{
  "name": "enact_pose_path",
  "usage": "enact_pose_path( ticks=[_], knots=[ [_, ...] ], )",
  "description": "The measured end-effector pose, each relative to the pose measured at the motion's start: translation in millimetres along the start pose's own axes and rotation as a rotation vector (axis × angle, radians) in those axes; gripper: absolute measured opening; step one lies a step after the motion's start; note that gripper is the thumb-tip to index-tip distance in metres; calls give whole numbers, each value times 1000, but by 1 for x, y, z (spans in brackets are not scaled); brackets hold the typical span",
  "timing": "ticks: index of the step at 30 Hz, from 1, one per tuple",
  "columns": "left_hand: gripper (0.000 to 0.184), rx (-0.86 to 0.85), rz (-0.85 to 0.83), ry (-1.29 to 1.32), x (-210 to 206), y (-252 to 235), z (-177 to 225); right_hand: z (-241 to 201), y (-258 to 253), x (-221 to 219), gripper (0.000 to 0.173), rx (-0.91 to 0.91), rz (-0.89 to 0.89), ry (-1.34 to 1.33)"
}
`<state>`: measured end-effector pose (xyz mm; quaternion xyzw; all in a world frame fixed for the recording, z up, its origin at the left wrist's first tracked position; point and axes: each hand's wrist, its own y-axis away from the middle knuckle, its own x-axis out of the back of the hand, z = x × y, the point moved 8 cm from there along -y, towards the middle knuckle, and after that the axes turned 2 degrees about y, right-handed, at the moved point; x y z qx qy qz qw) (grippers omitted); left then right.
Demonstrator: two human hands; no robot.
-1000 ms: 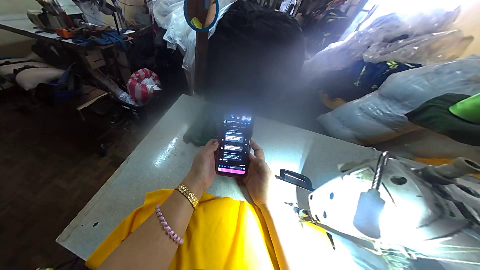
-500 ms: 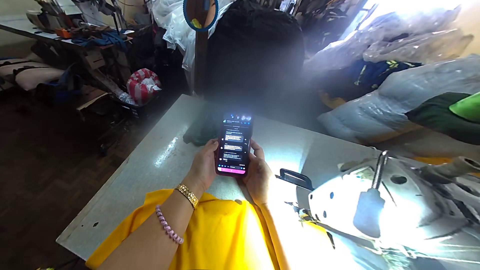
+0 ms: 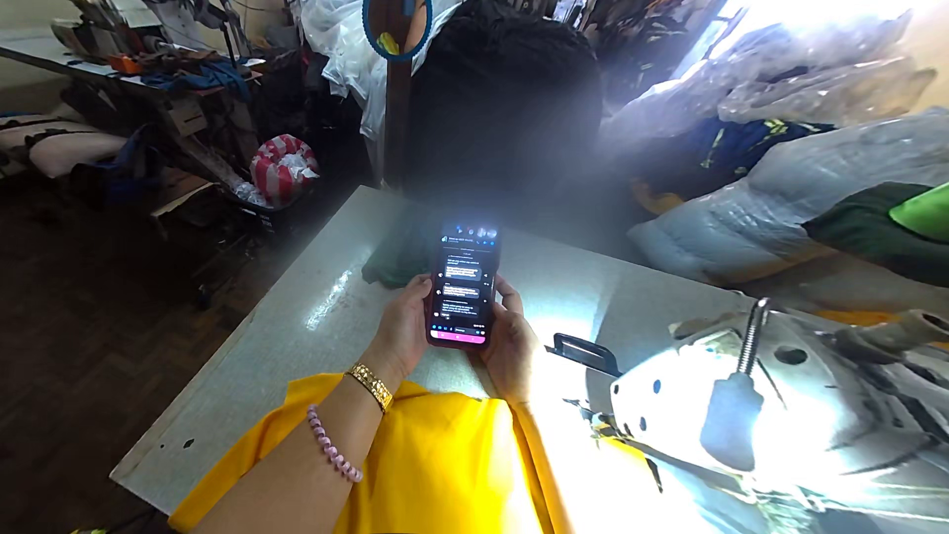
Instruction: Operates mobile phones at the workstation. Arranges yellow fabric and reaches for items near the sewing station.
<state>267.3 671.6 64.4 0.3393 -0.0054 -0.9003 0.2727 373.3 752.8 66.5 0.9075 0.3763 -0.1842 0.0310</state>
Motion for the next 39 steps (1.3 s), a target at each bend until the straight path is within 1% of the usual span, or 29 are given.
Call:
enact_pose_path(
  ticks=[4, 12, 20, 31, 39],
  knots=[
    [40, 2, -1, 1, 0, 0, 0, 0, 0, 0, 49, 0, 16, 1],
    [41, 0, -1, -7, 0, -1, 0, 1, 1, 3, 49, 3, -8, 54],
    [41, -10, -15, -14, 0, -1, 0, 0, 0, 2, 47, 5, -23, 44],
    [40, 3, 22, 11, 1, 0, 0, 1, 1, 3, 48, -8, -12, 54],
    [41, -2, 15, 21, 1, -1, 0, 0, 1, 2, 47, -20, -2, 57]
  ],
)
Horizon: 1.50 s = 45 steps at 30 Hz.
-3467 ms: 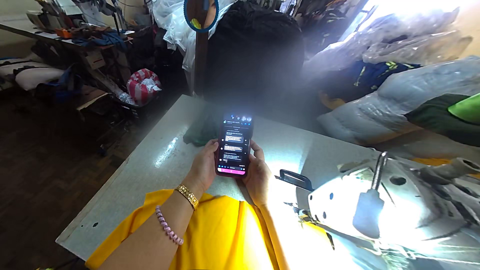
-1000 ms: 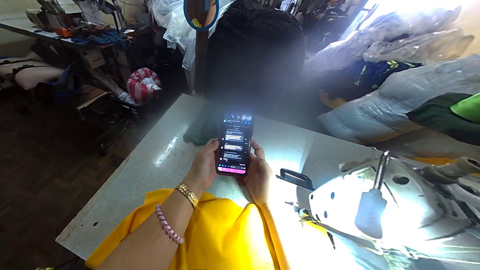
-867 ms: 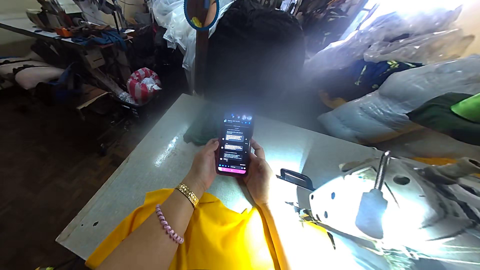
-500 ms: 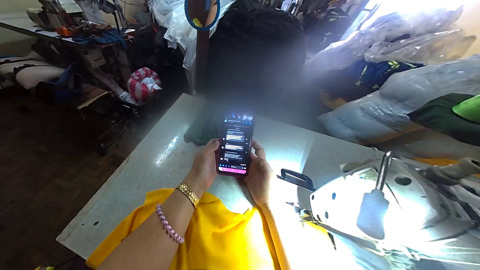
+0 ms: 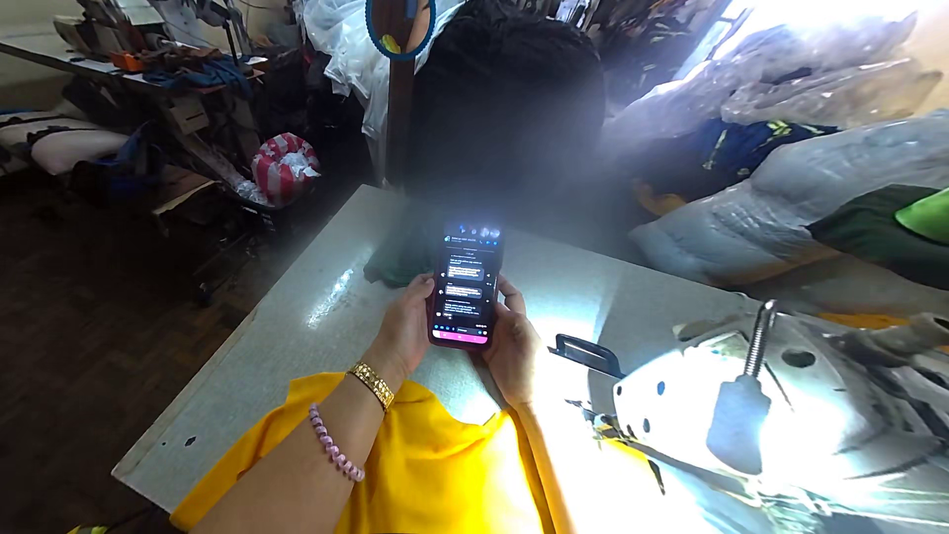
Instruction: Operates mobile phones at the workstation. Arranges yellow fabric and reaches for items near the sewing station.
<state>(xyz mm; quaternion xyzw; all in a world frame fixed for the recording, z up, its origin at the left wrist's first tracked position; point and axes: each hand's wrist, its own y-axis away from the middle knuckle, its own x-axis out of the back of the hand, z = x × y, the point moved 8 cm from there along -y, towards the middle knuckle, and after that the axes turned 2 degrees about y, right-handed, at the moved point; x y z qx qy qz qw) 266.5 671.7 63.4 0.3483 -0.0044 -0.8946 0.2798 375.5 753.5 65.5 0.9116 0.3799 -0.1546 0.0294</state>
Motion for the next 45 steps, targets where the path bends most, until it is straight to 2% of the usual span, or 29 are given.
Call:
enact_pose_path(
  ticks=[19, 31, 36, 45],
  knots=[
    [40, -16, -46, -48, 4, -6, -7, -1, 1, 0, 49, 2, -8, 21],
    [40, 23, 8, -15, -1, 0, 0, 0, -1, 1, 47, -3, -8, -2],
    [40, 1, -2, -15, 0, 0, 0, -1, -1, -1, 66, -13, 3, 24],
    [41, 8, 3, -22, 0, -1, 0, -3, -2, 0, 66, 20, 38, 41]
  ],
)
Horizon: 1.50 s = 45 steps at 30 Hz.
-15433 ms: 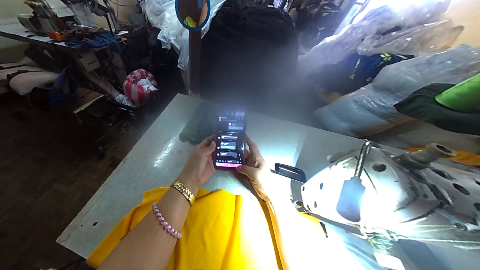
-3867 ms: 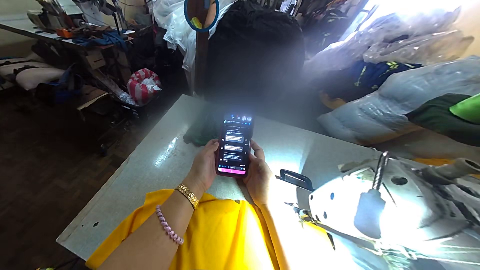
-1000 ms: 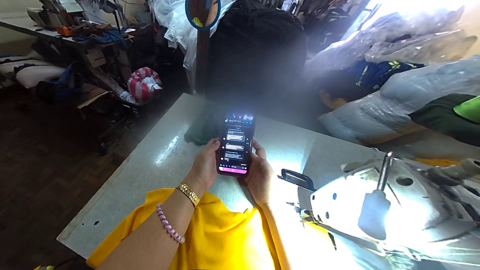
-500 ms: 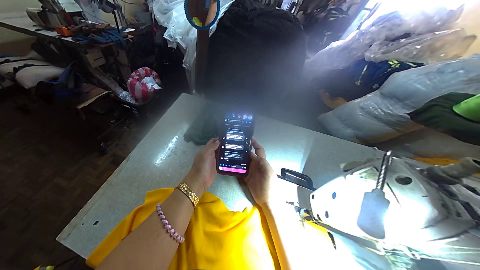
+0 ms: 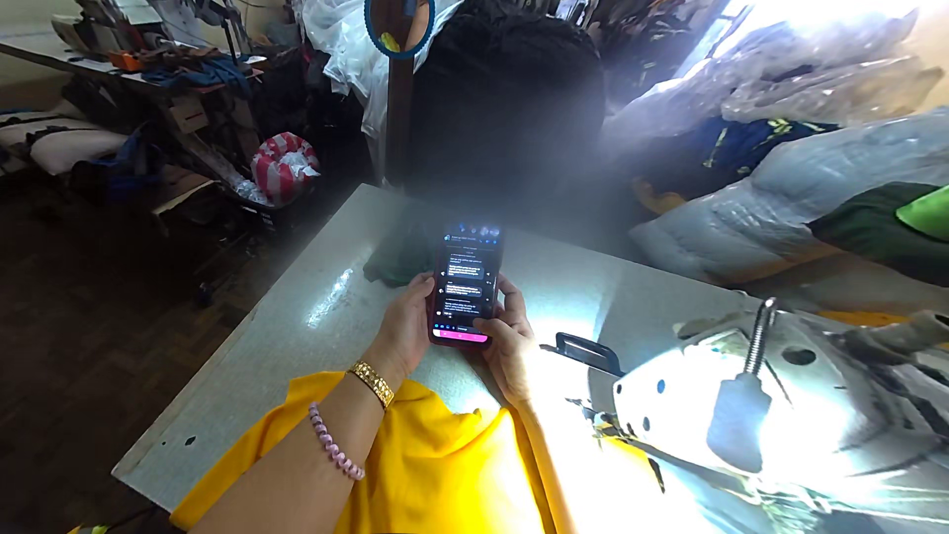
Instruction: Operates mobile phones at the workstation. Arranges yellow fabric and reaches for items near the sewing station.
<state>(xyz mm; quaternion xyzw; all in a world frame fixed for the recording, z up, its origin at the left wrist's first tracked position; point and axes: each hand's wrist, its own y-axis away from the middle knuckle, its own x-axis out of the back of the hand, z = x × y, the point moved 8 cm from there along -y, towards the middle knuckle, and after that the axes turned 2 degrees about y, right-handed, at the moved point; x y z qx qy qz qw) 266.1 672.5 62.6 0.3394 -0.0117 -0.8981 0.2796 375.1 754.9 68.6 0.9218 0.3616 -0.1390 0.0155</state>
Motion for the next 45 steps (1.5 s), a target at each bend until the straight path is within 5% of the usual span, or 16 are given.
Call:
enact_pose_path(
  ticks=[20, 45],
  knots=[
    [40, 6, 1, -1, -1, 1, 0, 3, -1, 5, 50, 23, 97, 54],
    [39, 5, -8, 13, -2, 1, 1, -1, 1, -1, 56, -25, 25, 8]
  ],
)
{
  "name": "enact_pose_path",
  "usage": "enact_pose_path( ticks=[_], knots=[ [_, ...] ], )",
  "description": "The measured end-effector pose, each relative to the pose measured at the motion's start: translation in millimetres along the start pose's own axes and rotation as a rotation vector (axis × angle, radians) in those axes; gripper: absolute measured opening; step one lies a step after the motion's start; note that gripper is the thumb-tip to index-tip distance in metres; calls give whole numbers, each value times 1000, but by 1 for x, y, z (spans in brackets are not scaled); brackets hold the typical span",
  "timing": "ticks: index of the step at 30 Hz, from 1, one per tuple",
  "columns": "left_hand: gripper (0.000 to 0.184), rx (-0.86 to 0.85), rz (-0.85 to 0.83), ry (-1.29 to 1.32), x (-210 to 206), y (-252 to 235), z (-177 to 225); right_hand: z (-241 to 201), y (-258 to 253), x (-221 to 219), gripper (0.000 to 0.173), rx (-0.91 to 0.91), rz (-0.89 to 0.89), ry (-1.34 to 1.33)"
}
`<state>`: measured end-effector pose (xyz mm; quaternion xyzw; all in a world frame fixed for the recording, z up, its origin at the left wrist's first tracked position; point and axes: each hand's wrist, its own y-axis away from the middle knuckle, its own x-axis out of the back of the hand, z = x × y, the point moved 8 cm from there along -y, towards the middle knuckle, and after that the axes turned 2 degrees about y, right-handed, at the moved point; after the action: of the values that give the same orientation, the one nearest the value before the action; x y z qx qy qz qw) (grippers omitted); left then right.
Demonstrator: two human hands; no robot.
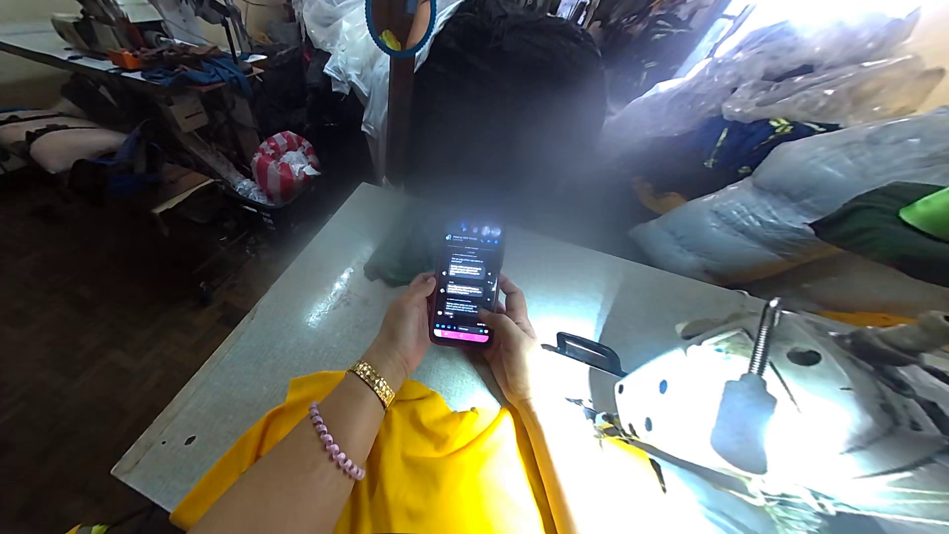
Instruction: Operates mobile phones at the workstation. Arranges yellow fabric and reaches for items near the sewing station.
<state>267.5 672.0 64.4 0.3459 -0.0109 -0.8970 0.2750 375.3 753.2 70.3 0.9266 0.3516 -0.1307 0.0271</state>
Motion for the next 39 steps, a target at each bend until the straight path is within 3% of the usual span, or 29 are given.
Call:
enact_pose_path(
  ticks=[39],
  knots=[
    [40, -1, -11, -15, -1, 1, 0, 2, -1, 1, 58, 12, -20, 11]
  ],
)
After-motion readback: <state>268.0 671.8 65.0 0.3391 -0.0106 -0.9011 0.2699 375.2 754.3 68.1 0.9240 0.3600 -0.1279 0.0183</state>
